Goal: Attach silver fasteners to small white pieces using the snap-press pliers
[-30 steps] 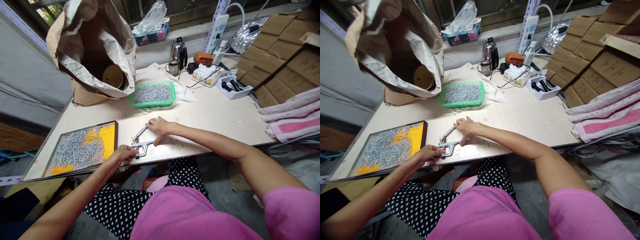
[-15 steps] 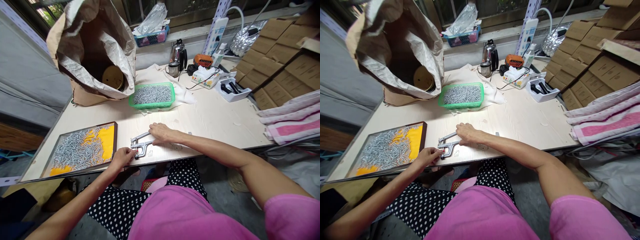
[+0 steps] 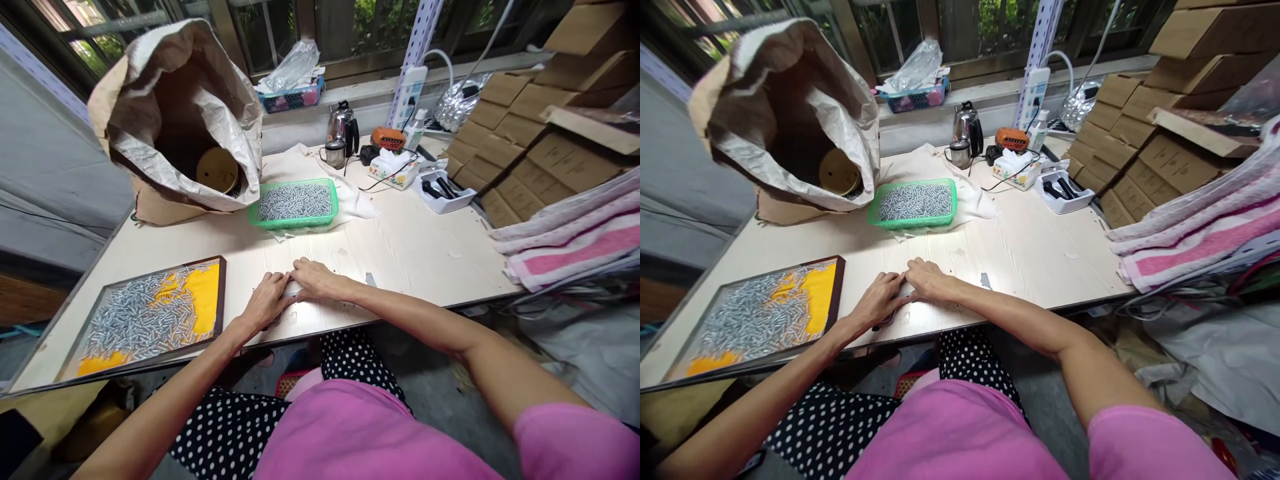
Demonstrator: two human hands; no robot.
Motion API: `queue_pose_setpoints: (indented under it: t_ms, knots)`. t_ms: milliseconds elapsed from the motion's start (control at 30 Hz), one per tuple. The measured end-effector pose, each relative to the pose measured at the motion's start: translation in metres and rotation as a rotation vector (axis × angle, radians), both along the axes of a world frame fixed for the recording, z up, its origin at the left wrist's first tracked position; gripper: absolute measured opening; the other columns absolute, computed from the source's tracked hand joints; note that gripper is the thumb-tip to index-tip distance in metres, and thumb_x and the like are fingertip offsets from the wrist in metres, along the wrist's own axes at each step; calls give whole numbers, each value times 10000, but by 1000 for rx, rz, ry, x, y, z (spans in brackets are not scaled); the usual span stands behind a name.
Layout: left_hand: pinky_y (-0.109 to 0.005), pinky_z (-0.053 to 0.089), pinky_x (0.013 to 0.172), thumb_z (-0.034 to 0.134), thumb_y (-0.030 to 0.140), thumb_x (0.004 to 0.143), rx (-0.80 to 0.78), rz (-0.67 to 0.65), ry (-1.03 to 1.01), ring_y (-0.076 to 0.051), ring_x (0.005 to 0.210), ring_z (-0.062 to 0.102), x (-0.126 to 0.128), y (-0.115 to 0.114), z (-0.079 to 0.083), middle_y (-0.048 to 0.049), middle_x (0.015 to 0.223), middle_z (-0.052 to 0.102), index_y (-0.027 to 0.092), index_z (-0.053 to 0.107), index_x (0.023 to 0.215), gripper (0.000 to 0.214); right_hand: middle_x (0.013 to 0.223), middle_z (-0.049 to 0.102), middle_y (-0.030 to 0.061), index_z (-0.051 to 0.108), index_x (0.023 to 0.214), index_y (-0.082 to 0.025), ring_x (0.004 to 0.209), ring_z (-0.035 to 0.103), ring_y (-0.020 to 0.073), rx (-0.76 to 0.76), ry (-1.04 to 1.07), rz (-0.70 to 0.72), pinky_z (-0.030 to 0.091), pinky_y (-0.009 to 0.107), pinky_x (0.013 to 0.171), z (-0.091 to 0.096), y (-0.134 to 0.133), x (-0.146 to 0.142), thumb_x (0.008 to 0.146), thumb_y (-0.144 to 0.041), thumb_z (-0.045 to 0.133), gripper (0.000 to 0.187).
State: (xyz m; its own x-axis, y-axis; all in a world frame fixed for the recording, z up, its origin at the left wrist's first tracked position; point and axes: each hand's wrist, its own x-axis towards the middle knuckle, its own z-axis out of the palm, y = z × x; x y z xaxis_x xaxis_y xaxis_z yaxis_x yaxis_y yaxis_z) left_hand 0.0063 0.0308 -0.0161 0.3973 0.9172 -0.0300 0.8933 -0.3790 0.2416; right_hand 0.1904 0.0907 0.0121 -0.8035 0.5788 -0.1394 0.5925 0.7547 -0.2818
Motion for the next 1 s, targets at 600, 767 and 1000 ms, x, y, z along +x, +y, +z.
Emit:
queue_pose_setpoints:
  t_ms: [600, 767, 1000]
  knots:
    - [-349, 470, 809, 507, 396, 1024, -14, 80, -94, -234, 929, 555, 13, -12, 3, -71, 920, 668, 184, 719, 1055, 301, 852, 603, 54, 711, 898, -115, 829, 526, 170, -80, 198, -11, 361, 269, 715, -25, -3, 10, 985, -409, 606, 324]
    - [-348, 486, 816, 475, 419, 1032, 2, 98, -70, -234, 934, 568, 12, -11, 4, -70, 910, 667, 209, 731, 1005, 332, 822, 585, 42, 723, 871, -129, 816, 521, 170, -69, 208, -11, 366, 274, 730, -26, -2, 9, 971, -438, 627, 339]
    - [-463, 492, 1027, 650, 438, 917, 127, 119, -146, -306, 1209, 580, 1, -13, -16, -138, 1324, 650, 192, 616, 1335, 486, 1122, 602, 124, 639, 1275, -130, 1058, 525, 258, 86, 291, -25, 446, 377, 921, -36, -6, 20, 874, -629, 671, 641]
